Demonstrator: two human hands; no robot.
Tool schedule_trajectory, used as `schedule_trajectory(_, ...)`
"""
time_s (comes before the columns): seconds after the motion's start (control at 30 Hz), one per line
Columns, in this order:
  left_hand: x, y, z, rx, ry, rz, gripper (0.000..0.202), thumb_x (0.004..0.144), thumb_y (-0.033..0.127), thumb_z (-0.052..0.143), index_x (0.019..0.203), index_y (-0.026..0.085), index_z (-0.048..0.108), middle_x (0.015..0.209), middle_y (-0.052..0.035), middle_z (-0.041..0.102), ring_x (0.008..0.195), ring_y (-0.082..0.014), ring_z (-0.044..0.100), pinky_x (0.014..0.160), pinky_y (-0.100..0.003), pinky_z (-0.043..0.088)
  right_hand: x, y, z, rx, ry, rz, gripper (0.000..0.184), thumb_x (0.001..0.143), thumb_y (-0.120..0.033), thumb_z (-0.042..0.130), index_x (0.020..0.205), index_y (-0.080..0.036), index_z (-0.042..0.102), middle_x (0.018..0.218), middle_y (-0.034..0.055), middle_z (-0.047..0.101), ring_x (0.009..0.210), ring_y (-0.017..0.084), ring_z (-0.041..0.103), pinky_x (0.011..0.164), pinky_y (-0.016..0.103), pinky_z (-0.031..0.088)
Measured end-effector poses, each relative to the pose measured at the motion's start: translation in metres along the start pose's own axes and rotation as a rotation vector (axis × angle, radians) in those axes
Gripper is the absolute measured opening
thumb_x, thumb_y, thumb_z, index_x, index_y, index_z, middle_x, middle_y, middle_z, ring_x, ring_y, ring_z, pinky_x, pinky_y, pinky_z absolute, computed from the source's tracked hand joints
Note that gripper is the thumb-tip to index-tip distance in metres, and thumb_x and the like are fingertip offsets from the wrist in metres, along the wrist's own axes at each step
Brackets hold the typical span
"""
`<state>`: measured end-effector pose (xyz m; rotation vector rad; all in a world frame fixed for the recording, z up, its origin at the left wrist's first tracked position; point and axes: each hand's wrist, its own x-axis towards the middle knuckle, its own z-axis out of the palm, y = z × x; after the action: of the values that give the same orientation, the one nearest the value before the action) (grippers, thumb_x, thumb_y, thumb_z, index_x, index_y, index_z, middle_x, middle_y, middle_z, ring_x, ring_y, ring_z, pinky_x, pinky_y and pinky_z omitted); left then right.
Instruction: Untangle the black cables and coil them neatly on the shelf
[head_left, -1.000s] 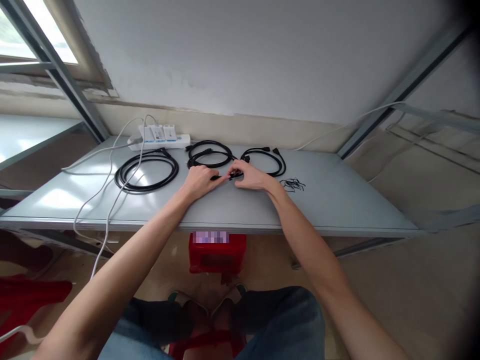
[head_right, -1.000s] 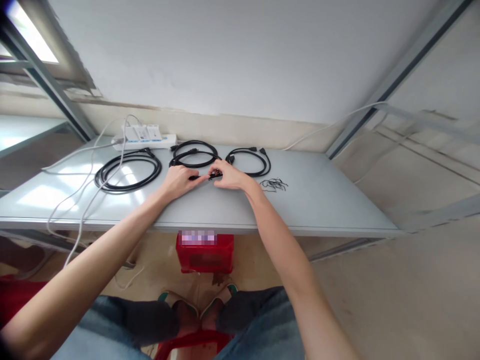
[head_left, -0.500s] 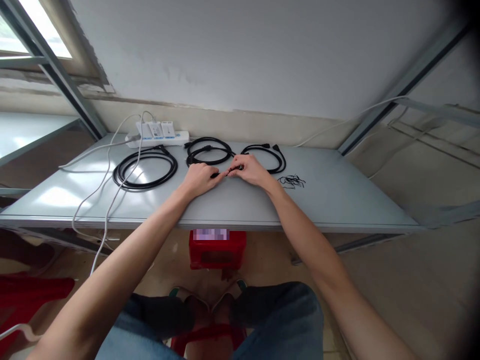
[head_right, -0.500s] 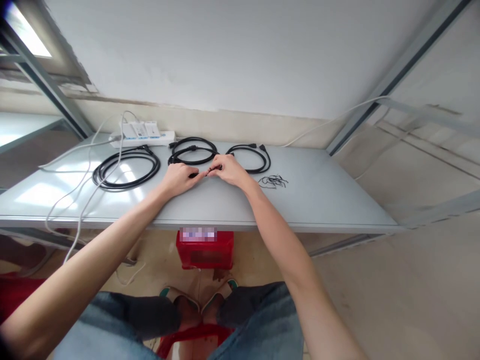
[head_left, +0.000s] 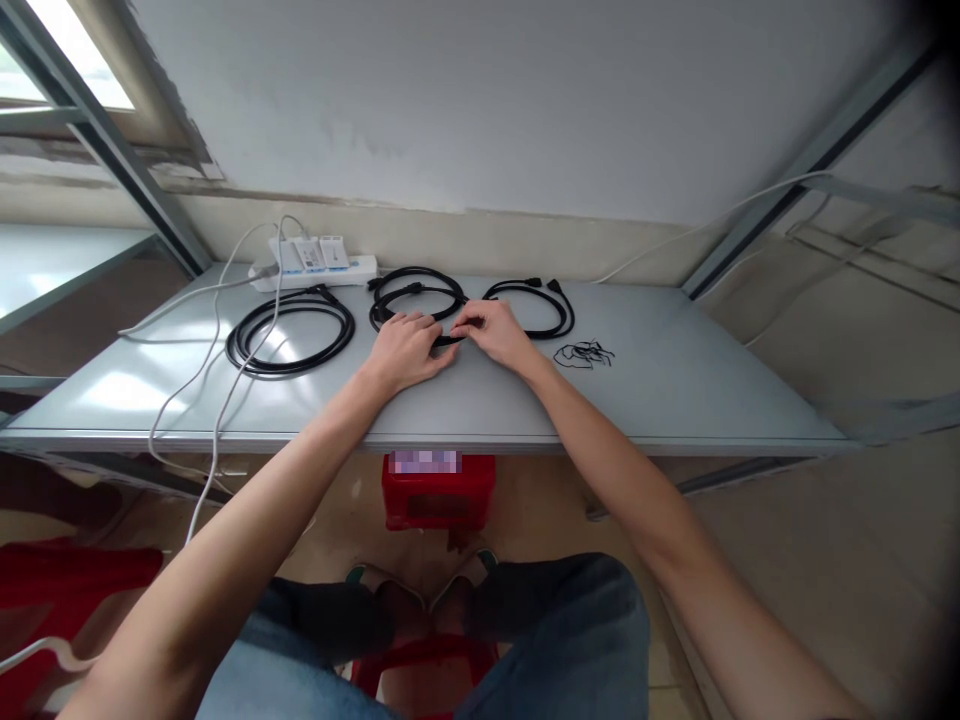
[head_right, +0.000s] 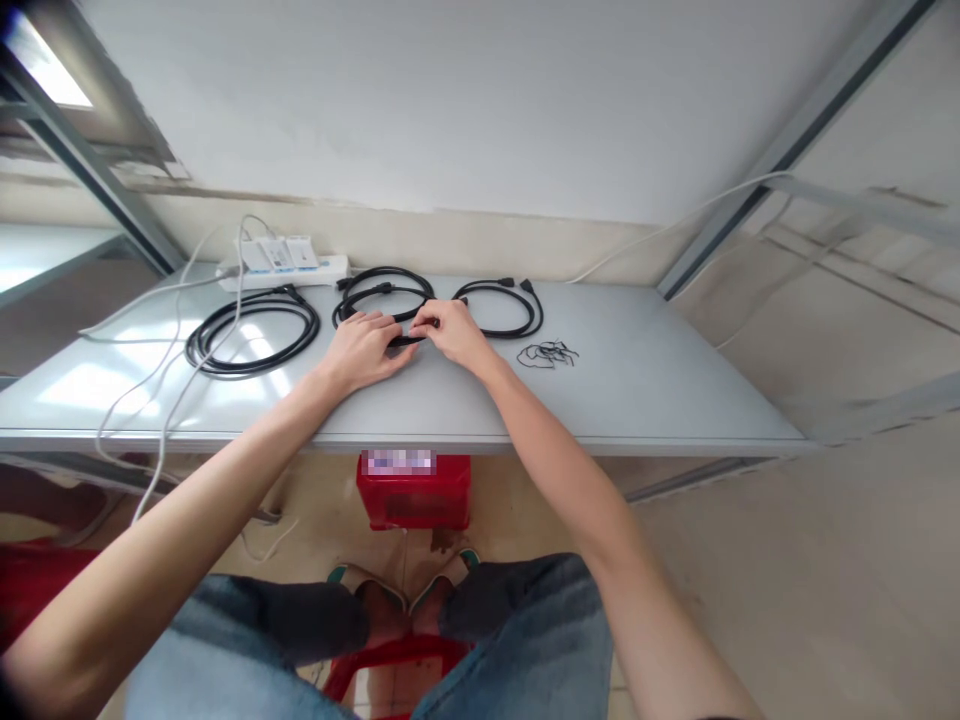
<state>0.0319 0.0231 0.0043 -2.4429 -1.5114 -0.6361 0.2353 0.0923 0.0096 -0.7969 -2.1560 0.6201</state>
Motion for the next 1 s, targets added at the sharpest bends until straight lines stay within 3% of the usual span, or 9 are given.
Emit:
schedule_trajectory(0.23, 0.001, -0.004, 0.002, -0.105, -0.089, 0.028, 0.041, 0.111, 0.044, 0.048, 0.111, 0.019, 0.081, 0.107, -0.0139, 0.076, 0.099, -0.0280, 0.072, 0.084, -0.035, 0.048, 0.000, 0.000, 0.007, -0.030, -0.026, -0.007, 0.017, 0.092, -0.029, 0.075, 0.080, -0.021, 0.066, 0.082, 0.0016, 0.066, 0.077, 0.019, 0.054, 0.076, 0.033, 0.043)
schedule_trajectory(0.43, 0.000, -0.006, 0.004, -0.156, -0.095, 0.009, 0.037, 0.110, 0.040, 0.050, 0.118, 0.023, 0.082, 0.108, -0.0114, 0.078, 0.098, -0.0264, 0.073, 0.078, -0.032, 0.046, 0.000, 0.000, 0.007, -0.014, -0.028, -0.025, 0.015, 0.095, -0.028, 0.071, 0.082, -0.021, 0.067, 0.084, 0.0031, 0.069, 0.080, 0.020, 0.057, 0.077, 0.034, 0.043)
schedule_trajectory(0.7, 0.000, -0.004, -0.001, -0.242, -0.065, -0.076, 0.034, 0.105, 0.041, 0.054, 0.106, 0.023, 0.084, 0.097, -0.0102, 0.082, 0.090, -0.0264, 0.073, 0.072, -0.032, 0.042, -0.001, -0.006, 0.013, -0.014, 0.029, 0.020, 0.031, 0.096, -0.043, 0.077, 0.077, -0.022, 0.066, 0.082, 0.0030, 0.067, 0.083, 0.020, 0.054, 0.080, 0.034, 0.044)
schedule_trajectory(1.0, 0.000, -0.009, 0.003, -0.318, -0.012, 0.008, 0.034, 0.103, 0.039, 0.055, 0.099, 0.022, 0.084, 0.102, -0.0083, 0.074, 0.086, -0.0232, 0.068, 0.072, -0.033, 0.043, 0.001, 0.001, 0.016, 0.133, -0.032, 0.085, 0.045, 0.092, -0.059, 0.078, 0.077, -0.019, 0.068, 0.078, 0.0028, 0.069, 0.074, 0.017, 0.054, 0.074, 0.033, 0.043)
